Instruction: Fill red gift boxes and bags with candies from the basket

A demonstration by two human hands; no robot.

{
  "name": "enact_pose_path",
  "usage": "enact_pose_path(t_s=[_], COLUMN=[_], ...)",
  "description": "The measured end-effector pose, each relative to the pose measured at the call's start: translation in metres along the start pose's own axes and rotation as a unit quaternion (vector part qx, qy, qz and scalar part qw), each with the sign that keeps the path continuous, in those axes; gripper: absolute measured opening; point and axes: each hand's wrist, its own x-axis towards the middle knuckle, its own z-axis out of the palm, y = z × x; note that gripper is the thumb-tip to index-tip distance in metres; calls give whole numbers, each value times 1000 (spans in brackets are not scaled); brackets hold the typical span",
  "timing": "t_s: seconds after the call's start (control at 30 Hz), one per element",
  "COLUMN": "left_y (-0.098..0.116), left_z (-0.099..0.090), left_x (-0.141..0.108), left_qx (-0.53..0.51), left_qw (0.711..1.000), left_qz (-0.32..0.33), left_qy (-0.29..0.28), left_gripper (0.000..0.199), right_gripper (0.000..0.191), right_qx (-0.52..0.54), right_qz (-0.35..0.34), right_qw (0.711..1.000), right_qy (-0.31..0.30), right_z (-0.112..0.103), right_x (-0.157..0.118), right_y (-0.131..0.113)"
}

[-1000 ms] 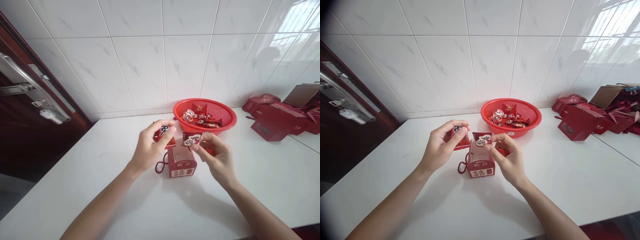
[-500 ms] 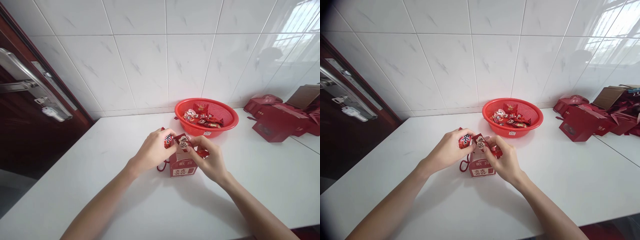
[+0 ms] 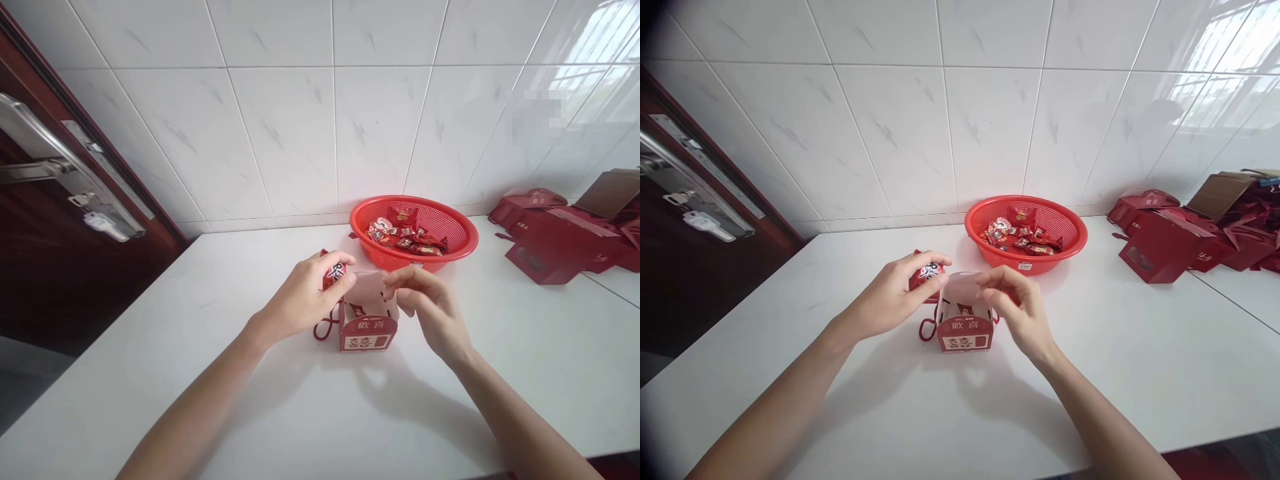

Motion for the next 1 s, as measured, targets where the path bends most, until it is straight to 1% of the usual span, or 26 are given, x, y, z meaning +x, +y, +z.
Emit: enact_pose_path(t_s=[0.07, 0.13, 0.27, 0.37, 0.43, 0.5, 0.57, 0.63, 0.73, 0.8, 0.9, 0.97, 1.0], left_y=[3, 5, 2, 0, 1, 4, 7, 10, 12, 11, 10, 11, 11], left_z=[-2, -3, -2, 1, 4, 6, 11, 16, 25, 29, 30, 29, 27], left_x=[-1, -2, -1, -1, -1, -4, -7, -11, -16, -18, -19, -19, -18], left_qx=[-43, -86, -153, -170, -160, -142, -123, -106, -77, -62, -49, -44, -44], left_qw=[999, 996, 987, 984, 986, 988, 987, 983, 975, 970, 967, 966, 965], left_qz=[4, 8, 38, 48, 49, 67, 105, 148, 205, 230, 245, 247, 246], left_qy=[-5, -4, 17, 11, 1, -5, 1, 20, 48, 54, 50, 65, 83], left_gripper=[37, 38, 40, 39, 36, 32, 28, 25, 26, 24, 20, 19, 18], right_gripper=[19, 19, 14, 14, 17, 25, 37, 50, 60, 63, 61, 56, 51], right_qx=[92, 135, 146, 142, 138, 134, 126, 109, 75, 59, 38, 17, 3], right_qz=[26, 42, 69, 63, 52, 47, 51, 56, 47, 36, 19, -10, -36], right_qw=[995, 990, 987, 988, 989, 990, 990, 991, 993, 993, 992, 993, 994], right_qy=[-8, -10, -8, -17, -21, -27, -36, -48, -72, -93, -115, -112, -99], right_z=[-3, -4, -2, -1, -1, -1, 0, 2, 5, 6, 6, 6, 6], right_x=[2, 2, 2, 3, 4, 3, -1, -7, -17, -22, -23, -22, -21], right_y=[-5, -10, -12, -13, -13, -14, -14, -14, -12, -11, -10, -9, -8])
